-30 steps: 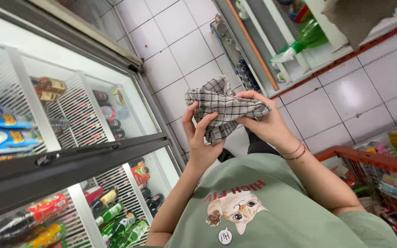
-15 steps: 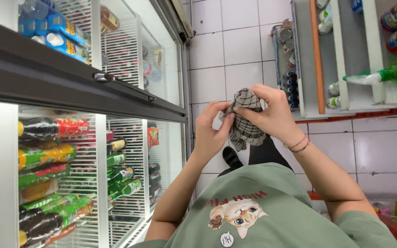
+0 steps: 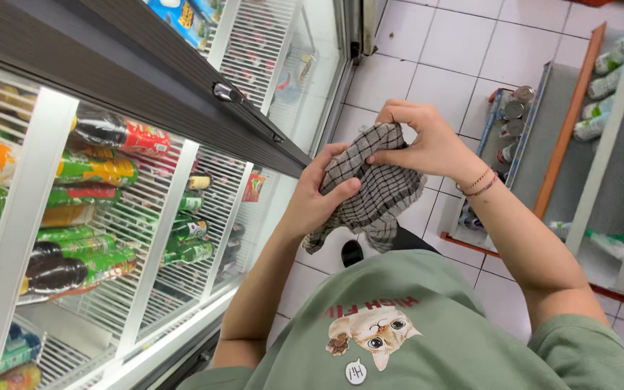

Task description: The person cleans the glass door of a commercial refrigerator and the shelves of a nearby display unit. They use a spray bottle to apply cleaner and a cloth to wipe the surfaces.

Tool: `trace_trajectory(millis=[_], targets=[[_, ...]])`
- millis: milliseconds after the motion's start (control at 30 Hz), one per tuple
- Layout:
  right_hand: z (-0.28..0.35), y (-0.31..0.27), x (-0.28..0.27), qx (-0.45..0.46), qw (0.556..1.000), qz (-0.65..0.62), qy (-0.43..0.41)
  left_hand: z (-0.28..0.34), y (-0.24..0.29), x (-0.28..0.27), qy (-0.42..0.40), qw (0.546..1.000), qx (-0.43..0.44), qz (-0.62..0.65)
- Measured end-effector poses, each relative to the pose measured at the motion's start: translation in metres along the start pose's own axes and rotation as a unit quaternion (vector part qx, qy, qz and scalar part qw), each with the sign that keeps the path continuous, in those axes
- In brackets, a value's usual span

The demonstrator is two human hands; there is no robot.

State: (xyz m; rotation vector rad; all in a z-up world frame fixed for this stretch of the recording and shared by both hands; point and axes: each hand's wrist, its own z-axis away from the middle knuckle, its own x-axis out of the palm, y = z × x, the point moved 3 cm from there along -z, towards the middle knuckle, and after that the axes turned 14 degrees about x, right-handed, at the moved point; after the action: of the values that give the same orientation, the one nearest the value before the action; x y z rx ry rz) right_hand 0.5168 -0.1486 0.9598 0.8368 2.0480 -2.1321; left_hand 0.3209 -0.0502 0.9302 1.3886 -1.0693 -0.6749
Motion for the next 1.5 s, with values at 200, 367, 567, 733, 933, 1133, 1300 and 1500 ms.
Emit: trace_trajectory(millis=[200, 367, 567, 733, 933, 1133, 1300, 1500], targets=[[-0.033, 0.043, 0.003, -0.010, 0.995, 0.025, 0.093, -0.014, -0.030, -0.006, 0.086, 0.990, 0.077, -0.083], [-0.034, 0.150, 0.020, 0.413, 0.886, 0.121, -0.172, -0.001, -0.063, -0.015, 0.179, 0.979, 0.078, -0.060], [-0.039, 0.167, 0.051, 0.393, 0.880, -0.151, -0.219, 0.006, -0.065, -0.004, 0.291, 0.951, -0.009, 0.102], [-0.064, 0.134, 0.048, 0.238, 0.942, -0.173, -0.161, 0.024, -0.080, -0.013, 0.283, 0.952, 0.061, 0.097], [-0.083, 0.099, 0.049, 0.097, 0.928, -0.288, -0.214, 0.015, -0.055, -0.009, 0.337, 0.936, 0.094, 0.022], [-0.091, 0.077, 0.058, 0.147, 0.896, -0.321, -0.271, 0.023, 0.014, -0.003, 0.402, 0.764, 0.094, -0.496], [-0.103, 0.078, 0.065, 0.076, 0.901, -0.216, -0.369, 0.016, 0.055, 0.005, 0.348, 0.686, 0.155, -0.620], [-0.115, 0.072, 0.068, 0.074, 0.904, -0.107, -0.408, -0.011, -0.030, -0.029, 0.289, 0.927, 0.024, -0.239]])
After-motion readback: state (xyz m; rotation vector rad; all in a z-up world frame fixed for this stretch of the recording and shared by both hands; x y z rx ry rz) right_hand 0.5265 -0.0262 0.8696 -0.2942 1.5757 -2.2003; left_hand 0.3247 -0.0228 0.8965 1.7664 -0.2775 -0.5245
